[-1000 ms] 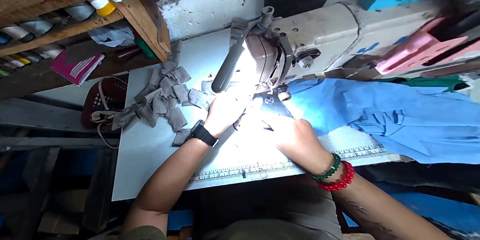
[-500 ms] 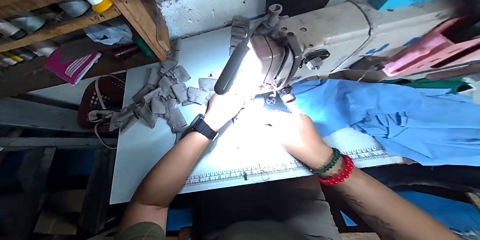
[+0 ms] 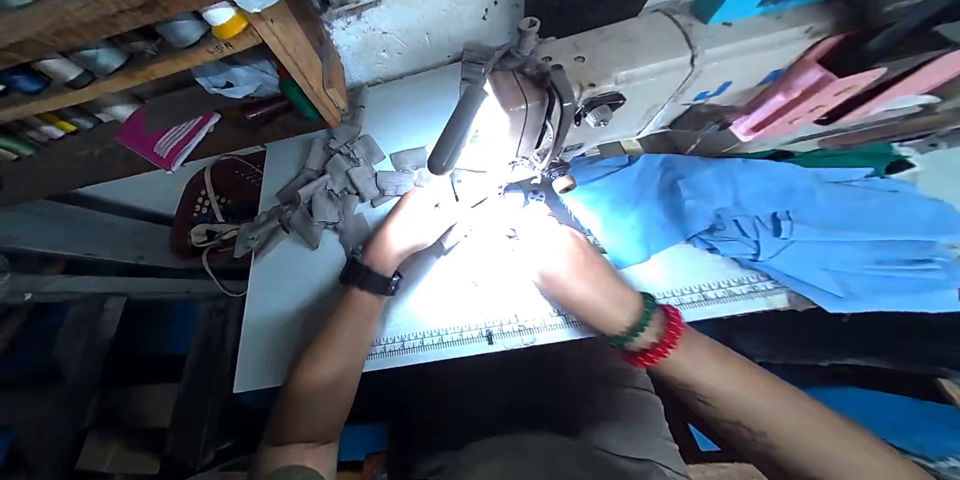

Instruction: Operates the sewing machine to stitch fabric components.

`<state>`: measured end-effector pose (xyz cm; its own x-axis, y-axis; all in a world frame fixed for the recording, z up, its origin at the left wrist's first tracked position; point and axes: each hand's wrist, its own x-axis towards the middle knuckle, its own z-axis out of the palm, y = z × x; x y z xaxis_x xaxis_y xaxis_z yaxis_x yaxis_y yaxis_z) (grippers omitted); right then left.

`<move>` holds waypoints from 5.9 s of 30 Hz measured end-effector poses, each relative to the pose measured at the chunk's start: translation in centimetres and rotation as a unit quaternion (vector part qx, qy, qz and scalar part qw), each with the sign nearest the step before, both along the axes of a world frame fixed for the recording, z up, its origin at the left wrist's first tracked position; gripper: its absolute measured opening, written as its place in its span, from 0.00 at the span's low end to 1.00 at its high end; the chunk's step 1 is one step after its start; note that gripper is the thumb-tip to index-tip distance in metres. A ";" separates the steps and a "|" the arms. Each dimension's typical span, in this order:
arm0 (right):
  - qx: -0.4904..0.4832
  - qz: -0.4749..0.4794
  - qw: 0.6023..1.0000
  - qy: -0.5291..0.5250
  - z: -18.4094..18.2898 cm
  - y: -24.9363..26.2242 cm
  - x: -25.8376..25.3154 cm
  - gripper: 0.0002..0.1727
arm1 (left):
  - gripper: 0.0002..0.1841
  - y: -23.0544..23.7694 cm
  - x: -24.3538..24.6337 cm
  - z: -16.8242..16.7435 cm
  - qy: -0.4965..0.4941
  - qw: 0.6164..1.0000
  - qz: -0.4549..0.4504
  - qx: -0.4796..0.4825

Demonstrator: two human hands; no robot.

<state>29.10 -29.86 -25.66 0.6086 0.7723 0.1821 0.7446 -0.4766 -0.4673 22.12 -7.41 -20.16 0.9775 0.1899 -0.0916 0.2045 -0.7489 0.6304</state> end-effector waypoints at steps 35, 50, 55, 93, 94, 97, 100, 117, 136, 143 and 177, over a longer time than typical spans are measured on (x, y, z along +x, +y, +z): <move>0.170 -0.025 0.960 0.223 0.6 -1.3 2.1 0.11 | 0.08 -2.8 -0.6 -2.9 -0.153 0.978 -0.029 -0.136; 0.155 0.030 0.947 0.278 0.0 -0.4 2.9 0.11 | 0.05 -3.4 -0.9 -3.4 -0.183 0.971 -0.033 -0.149; 0.193 0.035 0.927 0.320 -0.5 0.2 2.8 0.10 | 0.13 -2.6 -0.9 -1.2 -0.031 0.987 -0.051 -0.149; 0.040 -0.024 0.998 -0.052 -1.6 -0.8 2.4 0.09 | 0.15 -1.0 6.1 -4.3 -0.017 0.998 0.051 0.034; 0.020 -0.019 0.997 -0.068 -1.6 -0.9 2.3 0.11 | 0.14 -0.5 6.5 -4.9 -0.032 0.997 0.050 0.053; -0.081 -0.028 0.990 -0.112 -0.7 -1.5 1.2 0.17 | 0.11 1.1 5.9 -5.7 -0.061 0.993 0.076 0.065; -0.108 -0.077 0.991 0.003 0.9 -2.4 0.5 0.22 | 0.13 2.3 4.4 -4.5 -0.021 0.996 0.062 0.055; 0.132 0.042 0.973 0.183 0.3 2.9 1.0 0.11 | 0.09 0.5 -1.3 -2.2 -0.092 0.994 -0.033 -0.057; 0.194 0.042 0.911 0.362 -0.3 -0.4 2.5 0.07 | 0.10 -3.1 -1.6 -0.8 -0.044 0.979 -0.063 -0.186; 0.171 0.007 0.906 0.387 0.1 0.1 2.7 0.06 | 0.15 -3.5 0.7 -1.2 0.124 0.969 0.016 -0.214; -0.071 0.005 0.997 -0.039 -0.3 -2.4 1.2 0.22 | 0.12 1.5 5.9 -6.3 -0.054 0.992 0.089 0.069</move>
